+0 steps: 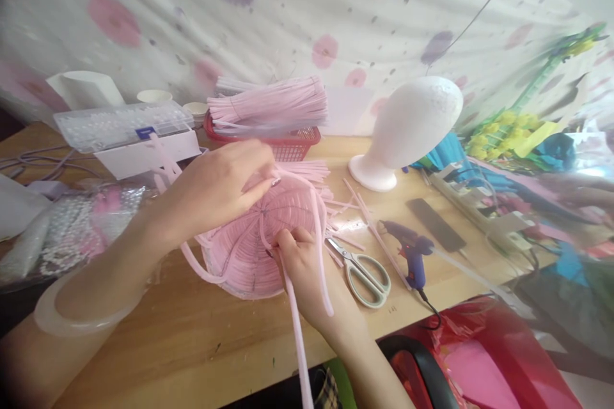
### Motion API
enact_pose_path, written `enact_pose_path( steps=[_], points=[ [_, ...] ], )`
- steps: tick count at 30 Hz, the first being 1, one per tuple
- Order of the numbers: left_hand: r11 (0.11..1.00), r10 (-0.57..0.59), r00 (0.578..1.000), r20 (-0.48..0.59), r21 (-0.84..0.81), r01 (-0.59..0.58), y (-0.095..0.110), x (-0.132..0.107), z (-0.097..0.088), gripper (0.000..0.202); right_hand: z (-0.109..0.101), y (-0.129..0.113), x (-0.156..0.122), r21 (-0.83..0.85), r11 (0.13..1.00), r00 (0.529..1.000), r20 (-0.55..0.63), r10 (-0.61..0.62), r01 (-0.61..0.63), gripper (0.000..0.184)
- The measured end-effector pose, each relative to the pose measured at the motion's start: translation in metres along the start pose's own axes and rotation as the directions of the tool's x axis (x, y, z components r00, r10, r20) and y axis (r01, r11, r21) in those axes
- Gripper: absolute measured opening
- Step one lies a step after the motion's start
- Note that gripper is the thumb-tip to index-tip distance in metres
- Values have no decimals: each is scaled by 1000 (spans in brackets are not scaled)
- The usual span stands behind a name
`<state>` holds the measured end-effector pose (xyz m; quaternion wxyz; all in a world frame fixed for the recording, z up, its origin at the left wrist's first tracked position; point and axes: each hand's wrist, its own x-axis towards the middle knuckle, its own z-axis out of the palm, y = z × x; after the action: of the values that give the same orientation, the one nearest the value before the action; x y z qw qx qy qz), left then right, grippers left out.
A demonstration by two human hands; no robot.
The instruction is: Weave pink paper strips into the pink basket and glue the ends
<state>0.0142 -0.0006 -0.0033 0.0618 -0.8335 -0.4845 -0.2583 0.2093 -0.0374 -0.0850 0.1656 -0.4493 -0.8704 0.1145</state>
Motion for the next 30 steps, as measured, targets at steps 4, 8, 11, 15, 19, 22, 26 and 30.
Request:
enact_pose_path(
  steps=[4, 8, 11, 15, 19, 22, 26, 30],
  points=[
    [1000, -8, 1000, 10, 2, 8, 0, 0, 0, 11, -4, -9, 8, -21, 1000, 999, 31, 22, -21, 15],
    [1000, -1, 1000, 10, -4, 1, -1, 0, 0, 12, -7, -12, 14, 35, 999, 1000, -23, 3, -2, 11],
    [1000, -3, 1000, 14, -7, 4, -1, 0, 0, 13, -6, -11, 16, 94, 996, 999, -39, -2, 6, 13],
    [1000, -17, 1000, 20, -12, 17, 0, 1, -1, 14, -4, -12, 20, 94, 995, 999, -20, 43, -41, 13],
    [1000, -10, 1000, 16, -19, 10, 0, 0, -1, 15, -4, -13, 23, 110, 990, 996, -5, 84, -83, 13],
    [1000, -3, 1000, 5, -18, 4, -1, 0, 0, 15, -4, -13, 25, 94, 992, 996, -11, 84, -83, 13],
    [1000, 1, 1000, -9, -7, -2, -1, 0, 1, 15, -3, -13, 26, 119, 987, 994, 19, 105, -106, 8],
    [1000, -3, 1000, -8, 5, 3, 0, 0, 1, 16, -3, -13, 26, 175, 974, 989, 54, 136, -143, 6]
  ],
)
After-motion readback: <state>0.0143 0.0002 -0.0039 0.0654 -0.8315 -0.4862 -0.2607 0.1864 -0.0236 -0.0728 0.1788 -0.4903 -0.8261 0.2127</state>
